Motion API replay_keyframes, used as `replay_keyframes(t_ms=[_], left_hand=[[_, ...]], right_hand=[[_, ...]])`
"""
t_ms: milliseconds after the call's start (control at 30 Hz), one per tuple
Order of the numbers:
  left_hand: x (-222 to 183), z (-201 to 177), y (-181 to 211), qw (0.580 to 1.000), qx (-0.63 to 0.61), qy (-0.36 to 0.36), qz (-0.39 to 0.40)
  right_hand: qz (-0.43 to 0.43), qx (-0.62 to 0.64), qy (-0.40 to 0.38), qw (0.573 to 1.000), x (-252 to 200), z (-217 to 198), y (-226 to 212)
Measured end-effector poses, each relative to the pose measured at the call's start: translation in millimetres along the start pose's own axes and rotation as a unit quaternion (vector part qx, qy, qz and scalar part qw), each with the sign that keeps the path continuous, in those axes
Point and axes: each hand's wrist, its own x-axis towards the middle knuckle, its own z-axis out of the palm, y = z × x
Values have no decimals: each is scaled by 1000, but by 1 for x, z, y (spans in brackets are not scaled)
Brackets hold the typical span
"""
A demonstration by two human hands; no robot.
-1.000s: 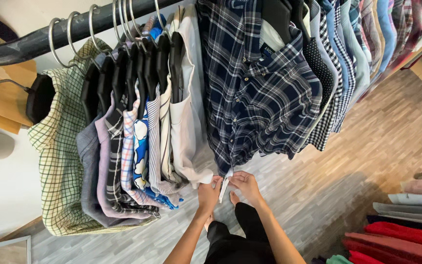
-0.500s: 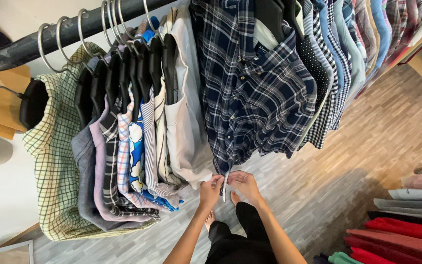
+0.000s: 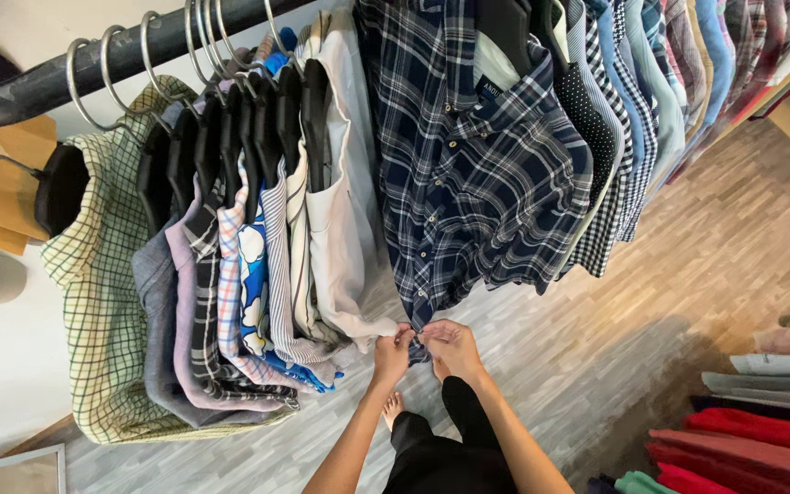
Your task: The person buttons several shirts one at a time while they hang on a clothing rack.
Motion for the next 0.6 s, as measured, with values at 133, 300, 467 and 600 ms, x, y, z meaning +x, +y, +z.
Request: replay_keyframes(t_ms=[133, 300, 467, 600], left_hand=[[2, 4, -10, 1000, -24, -2, -8], [-13, -17, 28, 999, -14, 11, -38], [-34, -8, -18, 997, 1, -12, -74], [-56, -2, -37, 987, 31, -118, -105]], right_hand=[[22, -14, -22, 999, -4, -4, -8], [-145, -171, -22, 974, -7, -11, -105], [-455, -289, 156, 828, -4, -24, -286], [-504, -520, 231, 650, 5, -44, -384]])
